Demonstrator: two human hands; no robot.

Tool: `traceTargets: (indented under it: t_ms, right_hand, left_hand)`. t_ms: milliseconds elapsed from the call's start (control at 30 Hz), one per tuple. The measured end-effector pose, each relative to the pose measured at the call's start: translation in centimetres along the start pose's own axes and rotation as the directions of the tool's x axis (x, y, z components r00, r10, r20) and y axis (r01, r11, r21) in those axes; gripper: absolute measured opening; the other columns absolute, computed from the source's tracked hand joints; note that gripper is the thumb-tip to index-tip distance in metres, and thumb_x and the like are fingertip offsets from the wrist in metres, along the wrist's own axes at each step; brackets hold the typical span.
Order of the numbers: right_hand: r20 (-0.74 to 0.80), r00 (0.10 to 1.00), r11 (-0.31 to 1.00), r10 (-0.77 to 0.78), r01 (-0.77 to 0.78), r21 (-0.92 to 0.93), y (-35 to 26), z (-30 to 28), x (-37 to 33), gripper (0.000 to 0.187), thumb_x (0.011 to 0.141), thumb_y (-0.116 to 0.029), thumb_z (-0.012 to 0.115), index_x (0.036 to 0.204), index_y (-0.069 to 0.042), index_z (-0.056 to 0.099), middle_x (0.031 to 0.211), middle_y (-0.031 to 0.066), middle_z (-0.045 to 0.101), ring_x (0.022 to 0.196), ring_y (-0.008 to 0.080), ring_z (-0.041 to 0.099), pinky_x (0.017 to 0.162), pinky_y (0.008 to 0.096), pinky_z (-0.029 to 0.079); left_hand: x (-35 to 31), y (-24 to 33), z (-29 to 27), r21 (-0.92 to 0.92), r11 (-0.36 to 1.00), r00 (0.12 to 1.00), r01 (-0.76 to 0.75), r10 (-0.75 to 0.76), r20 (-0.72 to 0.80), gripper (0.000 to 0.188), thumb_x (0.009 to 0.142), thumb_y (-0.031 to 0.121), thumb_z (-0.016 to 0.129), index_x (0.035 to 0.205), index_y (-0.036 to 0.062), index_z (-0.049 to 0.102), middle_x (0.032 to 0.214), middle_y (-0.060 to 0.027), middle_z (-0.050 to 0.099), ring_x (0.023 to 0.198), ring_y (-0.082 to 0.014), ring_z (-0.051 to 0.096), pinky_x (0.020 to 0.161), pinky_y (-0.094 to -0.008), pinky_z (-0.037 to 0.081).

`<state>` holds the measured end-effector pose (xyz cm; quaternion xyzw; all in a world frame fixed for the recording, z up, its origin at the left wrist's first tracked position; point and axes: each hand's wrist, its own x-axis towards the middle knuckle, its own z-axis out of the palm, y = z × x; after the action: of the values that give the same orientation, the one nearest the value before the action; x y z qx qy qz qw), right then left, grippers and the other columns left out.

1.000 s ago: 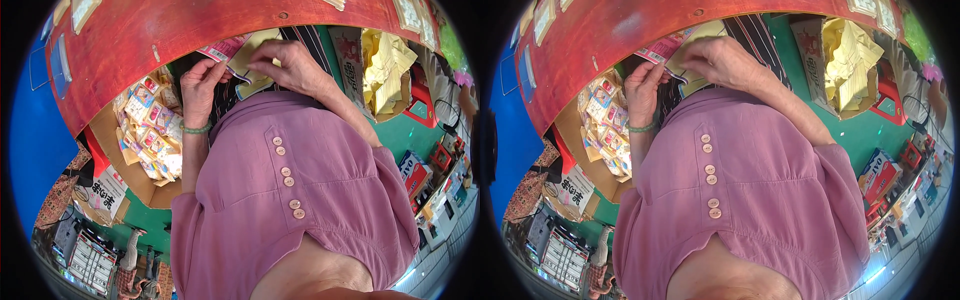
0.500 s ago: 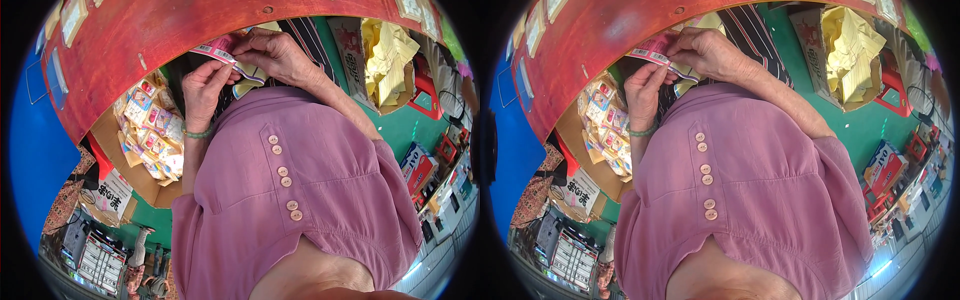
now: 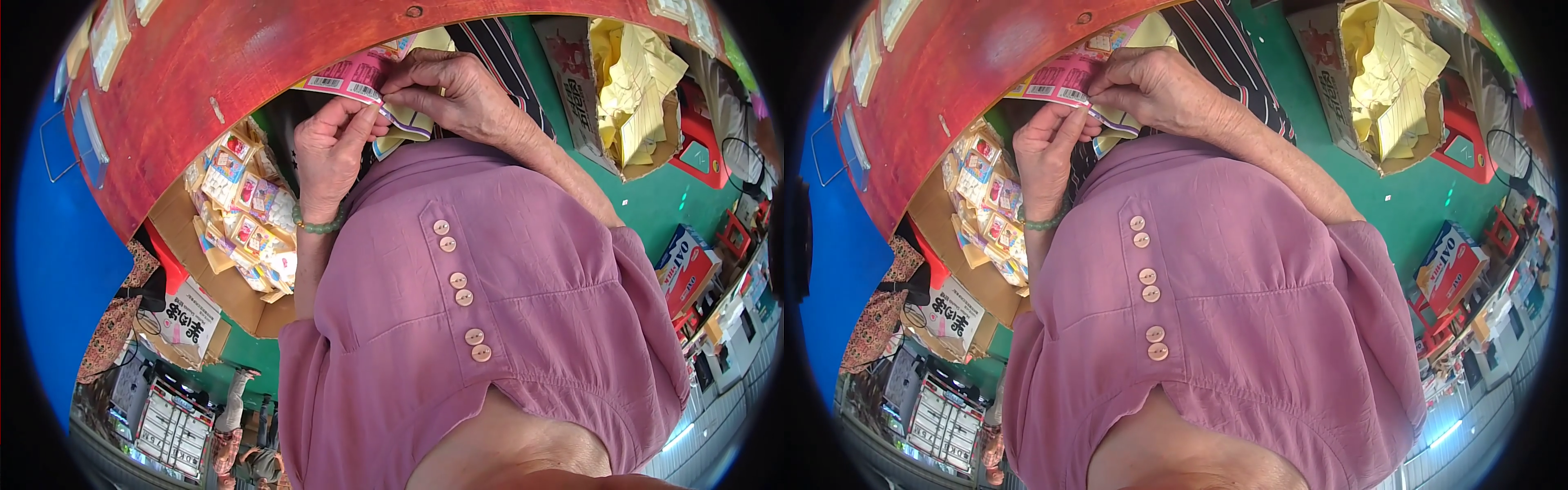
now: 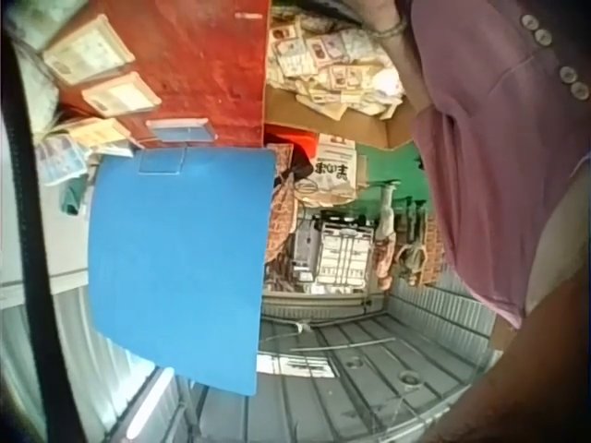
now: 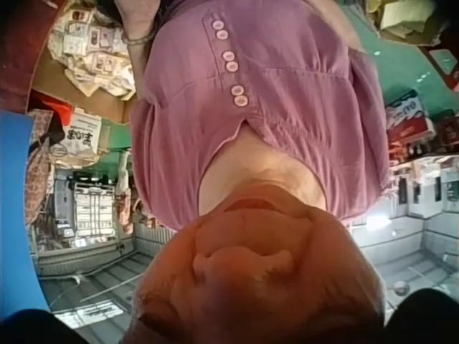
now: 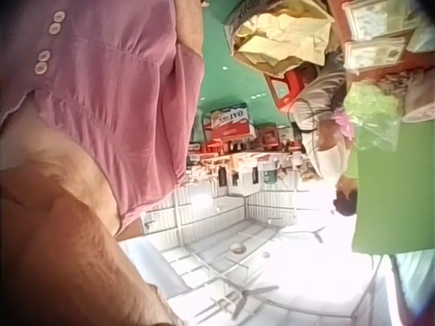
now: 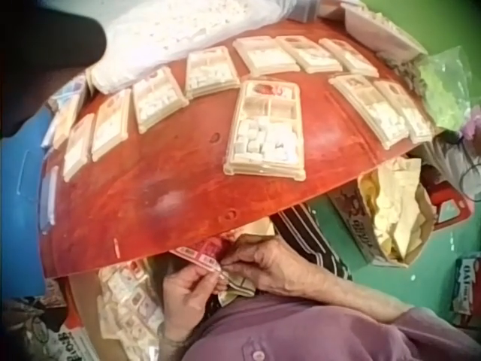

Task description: Packaging small containers by wrapping them with label strips.

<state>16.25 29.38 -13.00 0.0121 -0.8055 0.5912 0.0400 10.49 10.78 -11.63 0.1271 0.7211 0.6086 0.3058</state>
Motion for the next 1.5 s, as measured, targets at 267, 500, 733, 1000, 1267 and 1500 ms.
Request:
traceTargets:
  t_ms: [267,500,733,1000,1267,1500]
  right_hand:
    - [0.055,0.998,0.999,0.032,-0.03,-0.037,-1.1,-0.7,0.0,0.014,0.084,-0.006,0.065,0.097,-0.001,0.068,0.092,0.0097,0.066,0.087,0.0206,0.066,0.078,0.0302,0.053]
    - [0.071,0.997,0.999,0.011,-0.009,-0.034,-0.5,-0.3,-0.1,0.014,0.084,-0.006,0.066,0.097,-0.001,0.068,0.09,0.0103,0.067,0.087,0.0217,0.066,0.078,0.031,0.053]
    - [0.02,1.0,1.0,0.007,-0.007,-0.014,-0.3,-0.2,-0.2,0.014,0.082,-0.011,0.067,0.094,-0.003,0.07,0.085,0.0097,0.066,0.08,0.0245,0.066,0.073,0.0329,0.053]
    - [0.019,1.0,1.0,-0.016,0.016,-0.012,-0.6,-0.4,-0.1,0.016,0.081,-0.011,0.067,0.095,-0.002,0.069,0.086,0.0101,0.067,0.082,0.0243,0.067,0.074,0.0326,0.054]
    - [0.039,0.999,0.999,-0.038,0.039,-0.033,-0.4,-0.6,-0.2,0.016,0.081,-0.008,0.068,0.095,-0.001,0.069,0.09,0.0107,0.068,0.081,0.0245,0.068,0.074,0.0322,0.055]
    - [0.029,0.996,0.993,-0.081,0.083,-0.086,-0.6,-0.8,-0.2,0.013,0.079,-0.007,0.068,0.091,-0.001,0.069,0.088,0.0108,0.067,0.08,0.0267,0.067,0.071,0.0338,0.054]
  left_hand:
    - [-0.7,0.9,1.3,-0.121,0.989,0.993,0.081,-0.09,-0.076,0.014,0.092,0.012,0.06,0.092,-0.0014,0.065,0.079,-0.007,0.068,0.069,-0.0107,0.065,0.063,-0.0223,0.051]
    - [-0.7,0.1,1.2,-0.362,0.914,0.978,0.182,-0.205,-0.026,0.015,0.092,0.011,0.06,0.097,-0.002,0.062,0.085,-0.0109,0.068,0.074,-0.0143,0.066,0.067,-0.024,0.053]
    - [-0.7,-0.1,1.2,-0.389,0.902,0.98,0.189,-0.2,0.013,0.014,0.093,0.011,0.058,0.098,-0.0024,0.061,0.086,-0.0117,0.068,0.076,-0.0151,0.067,0.07,-0.0255,0.054]
    - [-0.7,0.5,1.4,-0.321,0.939,0.989,0.127,-0.145,-0.032,0.012,0.091,0.006,0.058,0.094,-0.0038,0.063,0.083,-0.0106,0.069,0.073,-0.0134,0.066,0.068,-0.0246,0.054]
    - [-0.5,1.2,1.8,-0.143,0.984,0.992,0.105,-0.114,-0.057,0.01,0.091,0.004,0.058,0.089,-0.0037,0.064,0.08,-0.0099,0.069,0.069,-0.012,0.066,0.064,-0.0237,0.054]
    - [-0.6,1.5,2.1,-0.08,0.994,0.996,0.077,-0.081,-0.047,0.008,0.09,0.003,0.058,0.089,-0.0038,0.062,0.079,-0.0099,0.069,0.071,-0.0123,0.067,0.064,-0.0234,0.055]
